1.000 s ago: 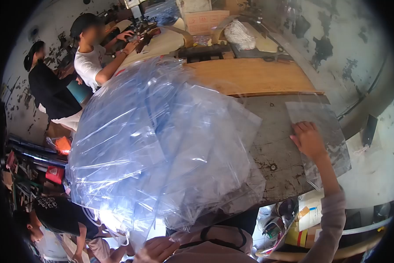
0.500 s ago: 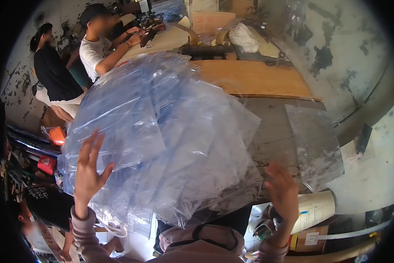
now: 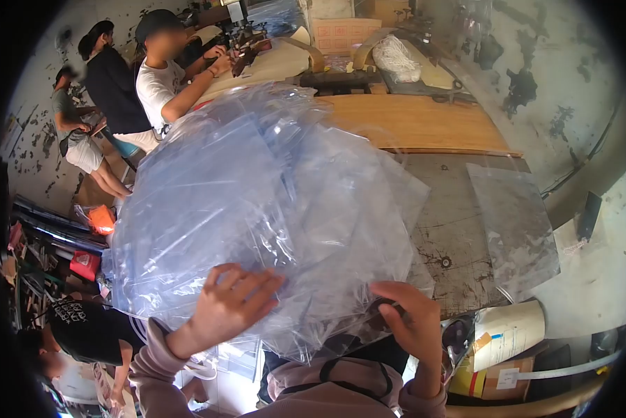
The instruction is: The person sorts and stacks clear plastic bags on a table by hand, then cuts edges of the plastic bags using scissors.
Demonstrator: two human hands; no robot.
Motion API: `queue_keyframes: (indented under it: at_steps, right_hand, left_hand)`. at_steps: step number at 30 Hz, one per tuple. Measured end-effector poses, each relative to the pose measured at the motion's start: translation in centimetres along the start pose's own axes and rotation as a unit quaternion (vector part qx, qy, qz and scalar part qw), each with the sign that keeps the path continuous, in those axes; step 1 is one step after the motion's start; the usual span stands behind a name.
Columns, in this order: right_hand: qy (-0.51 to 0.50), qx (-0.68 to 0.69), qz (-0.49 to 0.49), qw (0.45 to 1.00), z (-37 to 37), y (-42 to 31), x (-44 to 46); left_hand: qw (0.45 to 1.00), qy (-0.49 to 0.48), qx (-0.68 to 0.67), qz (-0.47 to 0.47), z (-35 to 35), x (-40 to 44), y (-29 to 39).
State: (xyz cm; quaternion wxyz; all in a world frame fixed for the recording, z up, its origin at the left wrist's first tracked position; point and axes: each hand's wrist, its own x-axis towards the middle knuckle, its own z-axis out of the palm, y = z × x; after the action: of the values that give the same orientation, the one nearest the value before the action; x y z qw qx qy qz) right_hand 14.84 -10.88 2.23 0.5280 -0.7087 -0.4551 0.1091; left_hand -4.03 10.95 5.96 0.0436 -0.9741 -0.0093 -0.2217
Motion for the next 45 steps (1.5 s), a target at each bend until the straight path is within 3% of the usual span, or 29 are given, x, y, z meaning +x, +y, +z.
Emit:
queue_keyframes:
  at_steps: [2,9,13,15,19,21,23,27,30,33,35,36,39,45]
  right_hand:
    - [-0.008,0.035,-0.006,0.999,1.4,-0.6,0.7]
    - [0.003,0.183,0.02,0.983,5.5,-1.7,3.5]
    - [0.065,0.205,0.034,0.976,6.9,-2.2,5.4]
    - [0.117,0.126,0.037,0.984,7.1,-2.0,6.2]
    - [0.114,0.09,0.066,0.987,7.0,-1.0,6.8]
    - [0.113,0.174,0.08,0.975,6.7,-0.6,6.7]
    - [0.108,0.212,0.081,0.968,6.5,-0.7,6.5]
    - [0.073,0.292,0.127,0.945,5.7,-0.9,5.9]
    - [0.069,0.33,0.152,0.929,5.2,-1.3,5.0]
    - [0.04,0.346,0.164,0.923,4.7,-1.6,3.7]
    - [0.025,0.366,0.16,0.917,4.5,-1.6,2.8]
    - [0.007,0.385,0.15,0.911,4.4,-1.7,2.4]
    - [0.021,0.442,0.17,0.88,4.3,-2.5,1.6]
    - [-0.008,0.4,0.194,0.896,3.4,-1.3,1.1]
  left_hand:
    - [0.999,-0.036,-0.001,0.015,0.1,-0.9,0.6]
    - [0.998,-0.026,-0.056,0.017,0.5,-1.8,3.3]
    - [0.995,-0.04,-0.075,0.052,0.8,-2.4,5.6]
    - [0.994,-0.06,-0.06,0.065,1.1,-2.6,6.2]
    - [0.989,-0.063,-0.117,0.068,1.5,-2.7,6.7]
    - [0.985,-0.071,-0.139,0.068,1.3,-2.4,6.5]
    - [0.977,-0.049,-0.207,0.02,1.0,-2.1,6.1]
    - [0.974,-0.08,-0.212,0.011,0.1,-1.9,5.6]
    - [0.976,-0.051,-0.212,0.013,-0.2,-2.7,5.6]
    - [0.98,-0.042,-0.196,-0.009,-0.6,-3.6,5.5]
    - [0.995,0.017,-0.087,-0.045,-1.4,-3.4,5.7]
    - [0.997,0.0,-0.04,-0.063,-0.7,-3.8,5.8]
    - [0.991,-0.017,-0.067,-0.114,-0.2,-2.3,5.5]
    - [0.986,-0.048,-0.116,-0.111,0.7,-2.9,5.2]
